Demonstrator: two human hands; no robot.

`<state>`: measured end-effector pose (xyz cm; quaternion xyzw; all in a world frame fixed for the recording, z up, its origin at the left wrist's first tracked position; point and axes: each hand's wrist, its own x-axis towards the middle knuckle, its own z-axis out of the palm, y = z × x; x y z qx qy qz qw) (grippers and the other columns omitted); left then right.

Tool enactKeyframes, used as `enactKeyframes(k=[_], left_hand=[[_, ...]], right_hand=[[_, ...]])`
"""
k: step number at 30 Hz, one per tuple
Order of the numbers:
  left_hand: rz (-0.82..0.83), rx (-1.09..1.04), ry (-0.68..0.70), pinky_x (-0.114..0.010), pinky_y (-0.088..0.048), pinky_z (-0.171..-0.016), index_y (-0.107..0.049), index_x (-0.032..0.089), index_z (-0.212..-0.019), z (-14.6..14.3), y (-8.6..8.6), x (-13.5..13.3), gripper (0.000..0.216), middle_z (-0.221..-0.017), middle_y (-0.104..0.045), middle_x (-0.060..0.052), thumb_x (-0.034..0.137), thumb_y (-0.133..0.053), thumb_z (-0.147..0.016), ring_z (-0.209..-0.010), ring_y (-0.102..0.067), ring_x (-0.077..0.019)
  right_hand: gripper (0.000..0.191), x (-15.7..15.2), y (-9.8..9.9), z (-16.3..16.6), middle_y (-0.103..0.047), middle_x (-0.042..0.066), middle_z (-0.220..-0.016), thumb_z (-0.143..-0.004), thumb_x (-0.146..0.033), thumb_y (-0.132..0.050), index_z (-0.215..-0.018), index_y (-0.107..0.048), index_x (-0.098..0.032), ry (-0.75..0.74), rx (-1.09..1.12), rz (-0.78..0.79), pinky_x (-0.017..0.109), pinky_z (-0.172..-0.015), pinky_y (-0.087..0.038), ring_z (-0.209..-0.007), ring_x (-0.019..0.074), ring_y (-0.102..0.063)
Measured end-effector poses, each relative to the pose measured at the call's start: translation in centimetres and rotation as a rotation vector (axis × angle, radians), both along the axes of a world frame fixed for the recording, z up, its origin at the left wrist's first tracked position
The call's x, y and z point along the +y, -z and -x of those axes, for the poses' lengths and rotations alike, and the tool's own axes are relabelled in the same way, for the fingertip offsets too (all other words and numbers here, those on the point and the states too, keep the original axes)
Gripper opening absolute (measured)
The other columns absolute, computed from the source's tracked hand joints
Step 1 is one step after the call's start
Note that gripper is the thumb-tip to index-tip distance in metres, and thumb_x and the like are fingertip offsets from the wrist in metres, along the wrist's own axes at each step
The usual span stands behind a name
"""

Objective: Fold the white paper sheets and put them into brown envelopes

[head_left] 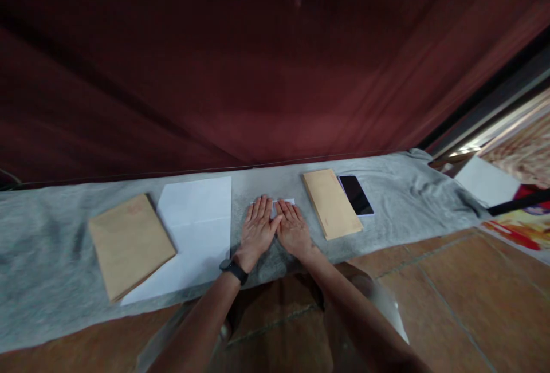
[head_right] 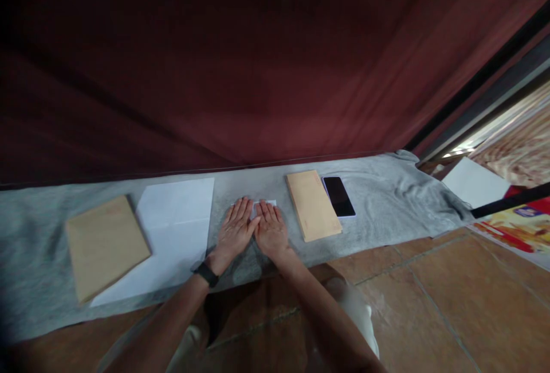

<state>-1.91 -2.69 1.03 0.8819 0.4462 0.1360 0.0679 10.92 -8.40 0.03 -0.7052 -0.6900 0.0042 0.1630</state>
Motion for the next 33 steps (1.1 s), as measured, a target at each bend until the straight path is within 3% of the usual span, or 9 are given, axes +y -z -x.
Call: enactKeyframes(k=[9, 23, 28, 33], left_hand=[[-0.033, 0.017, -0.128, -0.05, -0.021, -0.125, -0.033, 0.006, -0.156, 0.7, 0.8, 0.1, 0.062, -0.163, -0.031, -0.018, 0.038, -0.028, -0.103, -0.154, -0.023, -0.0287], [-0.013, -0.012, -0.235, -0.049, -0.021, -0.125, -0.033, 0.001, -0.154, 2.7, 1.3, 0.0, 0.069, -0.161, -0.035, -0.022, 0.045, -0.032, -0.1, -0.152, -0.027, -0.0312], [0.015, -0.027, -0.129, -0.049, -0.029, -0.122, -0.036, 0.003, -0.152, 3.5, 0.9, -0.4, 0.062, -0.158, -0.04, -0.022, 0.036, -0.034, -0.099, -0.149, -0.034, -0.0308], [0.063, -0.003, -0.037, -0.048, -0.032, -0.121, -0.043, 0.005, -0.149, 4.4, 0.3, -2.4, 0.058, -0.158, -0.041, -0.021, 0.031, -0.037, -0.097, -0.148, -0.037, -0.031]], right_hand=[[0.061, -0.4, 0.6, -1.2, -0.038, 0.016, -0.159, -0.106, -0.044, -0.036, -0.154, -0.037, -0.007, 0.114, 0.009, -0.013, 0.046, -0.121, -0.027, -0.148, 0.03, -0.035], [0.061, -0.5, 0.0, -0.6, -0.034, 0.016, -0.161, -0.107, -0.044, -0.033, -0.155, -0.036, -0.008, 0.178, -0.007, -0.001, 0.048, -0.121, -0.026, -0.149, 0.031, -0.034], [0.061, -0.6, -0.1, -0.7, -0.034, 0.018, -0.16, -0.106, -0.043, -0.038, -0.155, -0.036, -0.008, 0.176, -0.013, 0.007, 0.047, -0.121, -0.025, -0.149, 0.0294, -0.034], [0.059, -0.7, 0.2, -0.7, -0.036, 0.016, -0.16, -0.106, -0.043, -0.037, -0.155, -0.037, -0.01, 0.182, -0.041, -0.017, 0.047, -0.121, -0.026, -0.148, 0.0282, -0.036]])
